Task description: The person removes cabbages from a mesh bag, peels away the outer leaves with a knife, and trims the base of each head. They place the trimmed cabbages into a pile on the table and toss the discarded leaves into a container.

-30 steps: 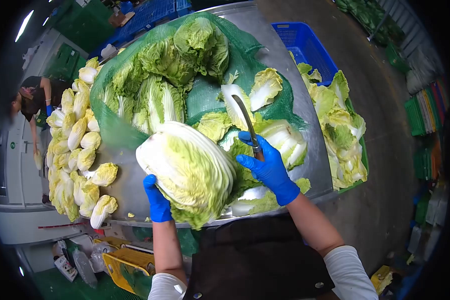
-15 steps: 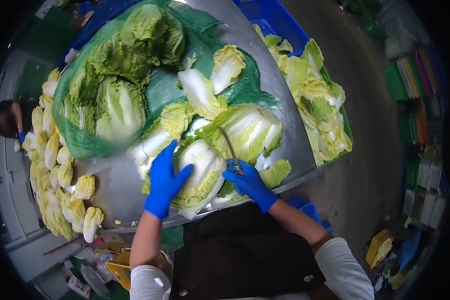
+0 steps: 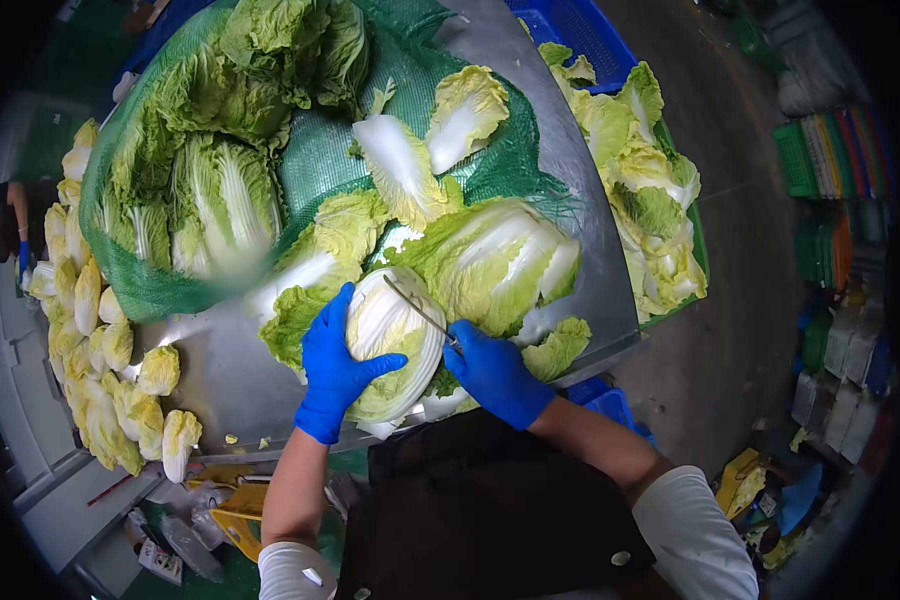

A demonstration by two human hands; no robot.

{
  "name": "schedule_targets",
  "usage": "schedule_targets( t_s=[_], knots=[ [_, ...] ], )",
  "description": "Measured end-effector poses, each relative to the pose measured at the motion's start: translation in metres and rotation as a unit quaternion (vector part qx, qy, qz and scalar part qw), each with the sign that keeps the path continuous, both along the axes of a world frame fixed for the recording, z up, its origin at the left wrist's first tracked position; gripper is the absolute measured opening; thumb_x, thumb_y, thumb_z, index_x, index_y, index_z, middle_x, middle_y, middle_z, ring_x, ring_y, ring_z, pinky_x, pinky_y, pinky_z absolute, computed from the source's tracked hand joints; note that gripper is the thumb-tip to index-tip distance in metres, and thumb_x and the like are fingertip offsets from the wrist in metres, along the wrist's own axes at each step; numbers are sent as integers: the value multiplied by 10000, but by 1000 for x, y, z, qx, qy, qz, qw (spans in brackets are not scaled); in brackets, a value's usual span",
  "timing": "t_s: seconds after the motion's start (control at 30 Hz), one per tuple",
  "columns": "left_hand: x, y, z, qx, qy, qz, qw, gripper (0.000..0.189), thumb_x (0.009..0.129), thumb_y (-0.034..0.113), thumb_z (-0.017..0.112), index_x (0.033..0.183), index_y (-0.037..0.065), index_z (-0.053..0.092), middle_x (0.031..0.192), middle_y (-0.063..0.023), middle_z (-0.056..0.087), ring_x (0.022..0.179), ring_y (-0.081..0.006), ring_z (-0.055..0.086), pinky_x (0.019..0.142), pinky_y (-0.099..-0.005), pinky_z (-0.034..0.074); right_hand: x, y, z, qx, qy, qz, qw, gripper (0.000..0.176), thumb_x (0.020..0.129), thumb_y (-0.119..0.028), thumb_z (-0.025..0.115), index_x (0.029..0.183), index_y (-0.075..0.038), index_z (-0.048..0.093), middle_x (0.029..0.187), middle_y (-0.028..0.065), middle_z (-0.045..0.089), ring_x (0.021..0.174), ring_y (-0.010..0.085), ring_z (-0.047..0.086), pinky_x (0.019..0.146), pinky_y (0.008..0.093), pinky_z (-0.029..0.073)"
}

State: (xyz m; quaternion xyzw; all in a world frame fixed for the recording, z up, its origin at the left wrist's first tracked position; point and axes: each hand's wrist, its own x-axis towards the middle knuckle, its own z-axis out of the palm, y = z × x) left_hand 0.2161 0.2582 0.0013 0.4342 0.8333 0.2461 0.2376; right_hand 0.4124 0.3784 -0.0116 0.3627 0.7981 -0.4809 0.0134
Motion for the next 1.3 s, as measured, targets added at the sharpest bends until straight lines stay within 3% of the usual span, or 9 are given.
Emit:
schedule_targets(
  t_s=[0.37, 0.57, 0.7, 0.83, 0.97, 1.1, 1.17, 1.2, 1.3],
  knots=[
    [-15, 11, -12, -18, -41, 29, 999, 1121, 474, 585, 846, 1373, 60, 430, 1197, -188, 560, 1082, -354, 553, 922, -445, 432, -31, 26, -26, 8, -138, 80, 987, 215, 876, -196, 522, 979, -11, 487, 789, 241, 632, 770, 427, 627, 698, 525, 489],
    [-21, 1, -20, 48, -113, 49, 991, 1089, 480, 522, 874, 1371, 71, 440, 1179, -162, 571, 1077, -328, 568, 932, -403, 452, -42, 27, -71, 57, -74, 72, 993, 183, 867, -134, 481, 997, -7, 510, 838, 260, 637, 822, 435, 623, 739, 519, 486],
    [-19, -12, -19, 103, -155, 48, 981, 1095, 473, 473, 899, 1383, 80, 433, 1205, -142, 568, 1110, -288, 563, 957, -383, 443, -43, 33, -60, -25, -95, 48, 994, 243, 878, -223, 525, 957, 6, 549, 886, 264, 639, 855, 428, 620, 744, 502, 483],
    [-3, -24, -6, 181, -165, 37, 969, 1123, 462, 430, 917, 1384, 30, 417, 1269, -140, 536, 1180, -274, 522, 1011, -389, 404, -34, 23, -32, -147, 83, -37, 985, 250, 863, -192, 564, 1042, -17, 569, 853, 237, 639, 817, 392, 642, 695, 451, 486],
    [21, -14, 30, 301, -211, 66, 927, 1260, 457, 408, 928, 1449, 2, 266, 1424, -153, 375, 1262, -274, 437, 1070, -400, 348, -28, 41, 48, -123, 184, -56, 973, 285, 842, -144, 584, 1103, -29, 570, 851, 200, 652, 772, 306, 664, 694, 364, 504],
    [39, 6, 51, 381, -436, 101, 809, 1072, 653, 374, 829, 1462, 9, 227, 1435, -143, 351, 1295, -267, 395, 1099, -392, 307, -23, 47, 66, -68, 265, -36, 961, 351, 834, -142, 602, 1166, -36, 559, 857, 171, 667, 768, 267, 669, 708, 338, 513],
    [45, 10, 35, 295, -343, 175, 874, 825, 754, 324, 681, 1426, 9, 321, 1364, -136, 435, 1276, -249, 419, 1087, -360, 313, -24, 48, 31, -12, 240, -38, 970, 356, 831, -132, 610, 1169, -33, 555, 846, 164, 669, 767, 235, 670, 713, 333, 515],
    [44, 10, 24, 309, -356, 184, 862, 787, 759, 319, 670, 1407, 7, 351, 1344, -135, 455, 1260, -246, 435, 1078, -359, 325, -20, 51, 24, -34, 207, -65, 976, 404, 827, -183, 673, 1172, -12, 551, 892, 153, 668, 833, 184, 655, 748, 327, 514],
    [33, 9, 27, 333, -429, 186, 818, 716, 767, 301, 646, 1370, 4, 400, 1298, -133, 499, 1211, -241, 483, 1053, -356, 358, -23, 60, 25, -147, 361, -174, 904, 448, 818, -210, 725, 1176, -4, 551, 960, 140, 658, 898, 143, 626, 767, 311, 508]
  ],
)
